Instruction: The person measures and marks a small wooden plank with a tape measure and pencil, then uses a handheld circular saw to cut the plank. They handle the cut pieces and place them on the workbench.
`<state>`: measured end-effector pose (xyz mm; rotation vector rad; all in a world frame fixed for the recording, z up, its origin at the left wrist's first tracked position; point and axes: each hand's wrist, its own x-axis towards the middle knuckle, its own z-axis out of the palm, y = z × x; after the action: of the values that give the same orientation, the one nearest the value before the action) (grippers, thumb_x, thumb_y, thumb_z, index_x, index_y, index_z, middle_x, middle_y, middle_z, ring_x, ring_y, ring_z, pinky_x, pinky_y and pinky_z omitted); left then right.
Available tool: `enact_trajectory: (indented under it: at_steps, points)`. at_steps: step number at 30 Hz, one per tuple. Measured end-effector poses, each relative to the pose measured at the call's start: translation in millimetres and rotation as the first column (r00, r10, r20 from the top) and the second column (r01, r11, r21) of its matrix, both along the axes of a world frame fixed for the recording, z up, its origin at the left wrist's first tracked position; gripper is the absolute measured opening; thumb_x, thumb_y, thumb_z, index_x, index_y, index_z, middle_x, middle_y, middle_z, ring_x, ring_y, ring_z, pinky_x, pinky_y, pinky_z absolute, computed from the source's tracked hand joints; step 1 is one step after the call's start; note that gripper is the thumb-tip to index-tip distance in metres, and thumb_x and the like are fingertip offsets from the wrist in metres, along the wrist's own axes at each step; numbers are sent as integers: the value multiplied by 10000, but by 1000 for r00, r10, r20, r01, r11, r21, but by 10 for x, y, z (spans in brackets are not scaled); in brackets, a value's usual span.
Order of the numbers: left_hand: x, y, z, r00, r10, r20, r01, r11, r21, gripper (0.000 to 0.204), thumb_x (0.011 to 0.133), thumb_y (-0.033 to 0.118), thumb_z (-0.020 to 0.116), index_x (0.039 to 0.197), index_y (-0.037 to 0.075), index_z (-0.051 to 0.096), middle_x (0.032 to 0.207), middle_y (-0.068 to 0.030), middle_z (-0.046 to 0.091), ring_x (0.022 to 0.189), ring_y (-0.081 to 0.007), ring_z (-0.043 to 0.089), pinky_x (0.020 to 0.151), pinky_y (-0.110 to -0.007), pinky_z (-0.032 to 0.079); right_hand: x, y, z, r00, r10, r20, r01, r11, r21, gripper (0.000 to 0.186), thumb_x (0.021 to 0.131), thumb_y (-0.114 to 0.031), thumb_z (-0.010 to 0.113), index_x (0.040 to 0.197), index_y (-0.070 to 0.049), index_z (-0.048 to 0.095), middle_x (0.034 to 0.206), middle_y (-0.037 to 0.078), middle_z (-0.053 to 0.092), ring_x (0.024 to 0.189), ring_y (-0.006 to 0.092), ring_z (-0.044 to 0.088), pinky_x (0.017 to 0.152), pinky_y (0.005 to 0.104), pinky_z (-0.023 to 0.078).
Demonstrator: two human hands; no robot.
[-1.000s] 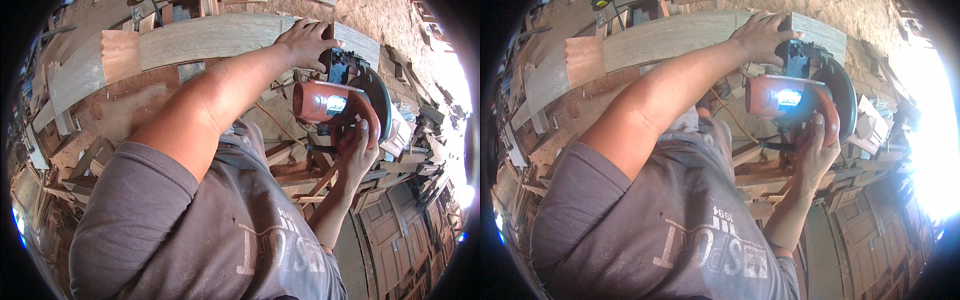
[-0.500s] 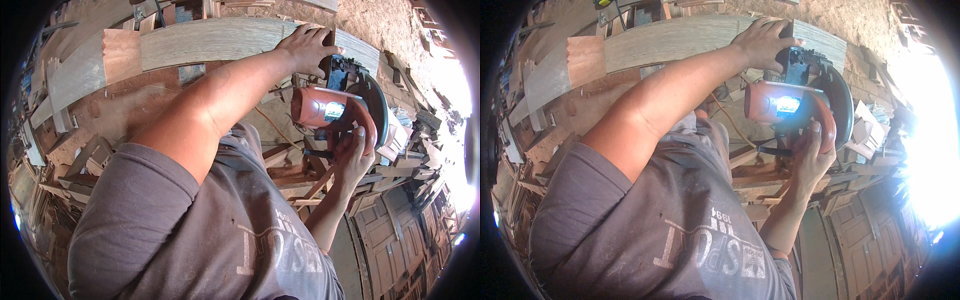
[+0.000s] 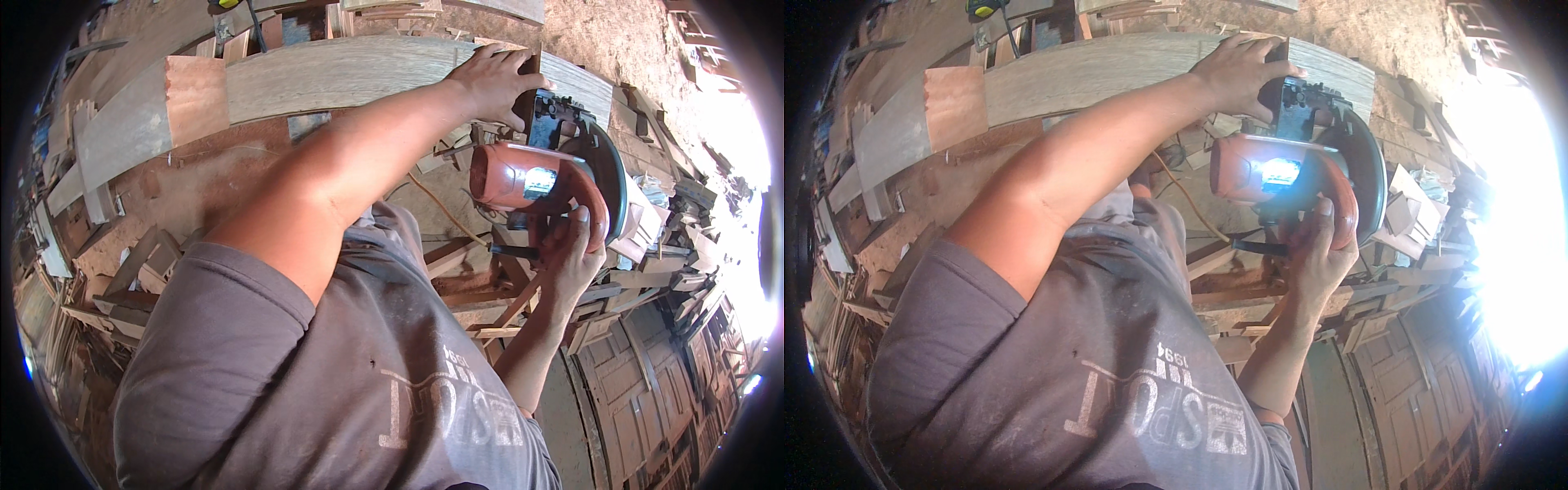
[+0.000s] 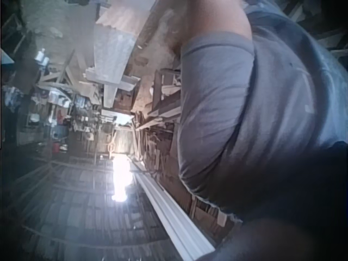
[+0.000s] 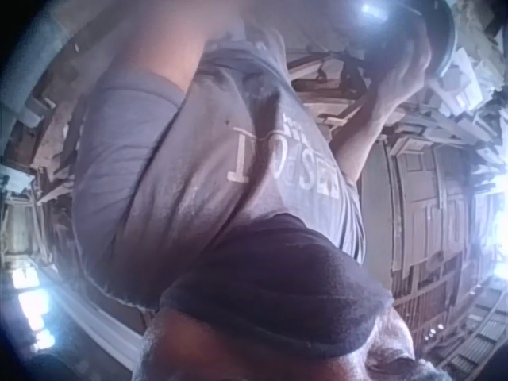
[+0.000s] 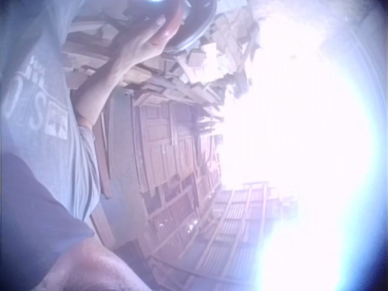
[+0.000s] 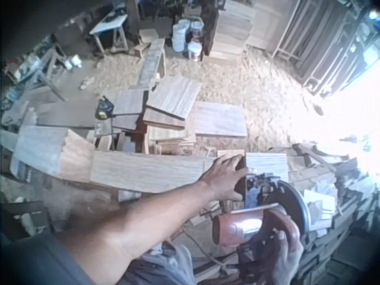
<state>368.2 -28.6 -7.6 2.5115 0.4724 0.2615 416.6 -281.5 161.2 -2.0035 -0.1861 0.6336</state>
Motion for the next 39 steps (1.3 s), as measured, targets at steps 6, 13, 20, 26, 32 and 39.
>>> enact_trajectory:
  at_steps: [6,13,20,26,32,39]
  points:
    - [67,196,-108,994,-89,60,89,996,-10,688,885,516,764,1537,421,567,1560,-253,547,1438,-449,557,1235,-578,405,-48,85,60,1000,6,3,-6,1000,18,266,1125,-272,656,1226,-35,719,701,-14,586,596,82,563,511,237,455]
    - [157,93,-77,980,121,156,-89,976,-199,336,1084,434,532,1352,372,726,1497,-169,592,1424,-405,543,1240,-578,357,1,40,1,999,43,7,-43,997,63,333,1113,-259,677,1318,3,706,805,-19,650,644,47,571,531,223,439]
    - [265,138,-34,984,173,49,-142,916,-376,289,1110,460,551,1306,378,747,1456,-118,607,1455,-341,502,1269,-562,307,-42,73,48,1000,4,-5,-4,1000,-4,270,1121,-294,669,1082,-27,686,706,-5,588,577,80,557,494,232,420]
    - [267,158,144,962,273,21,-226,834,-503,380,1041,413,706,1399,286,697,1400,-120,669,1362,-336,609,1205,-552,423,-64,97,50,1000,-15,-18,15,1000,21,266,1121,-292,668,1040,-38,679,702,0,589,572,83,555,487,237,425]
    - [327,302,75,974,220,52,-155,818,-554,497,974,366,794,1435,230,670,1271,-138,771,1183,-321,736,1045,-466,568,-1,25,-7,1000,7,-19,-7,1000,2,262,1119,-293,674,1042,-43,676,701,2,590,584,89,564,486,245,436]
    - [369,336,11,977,212,14,-161,779,-606,506,957,388,778,1449,314,682,1307,-113,781,1234,-331,733,1114,-483,545,5,58,-7,999,-14,-36,15,999,39,341,1092,-259,716,1283,23,721,775,-25,644,608,41,557,522,217,430]
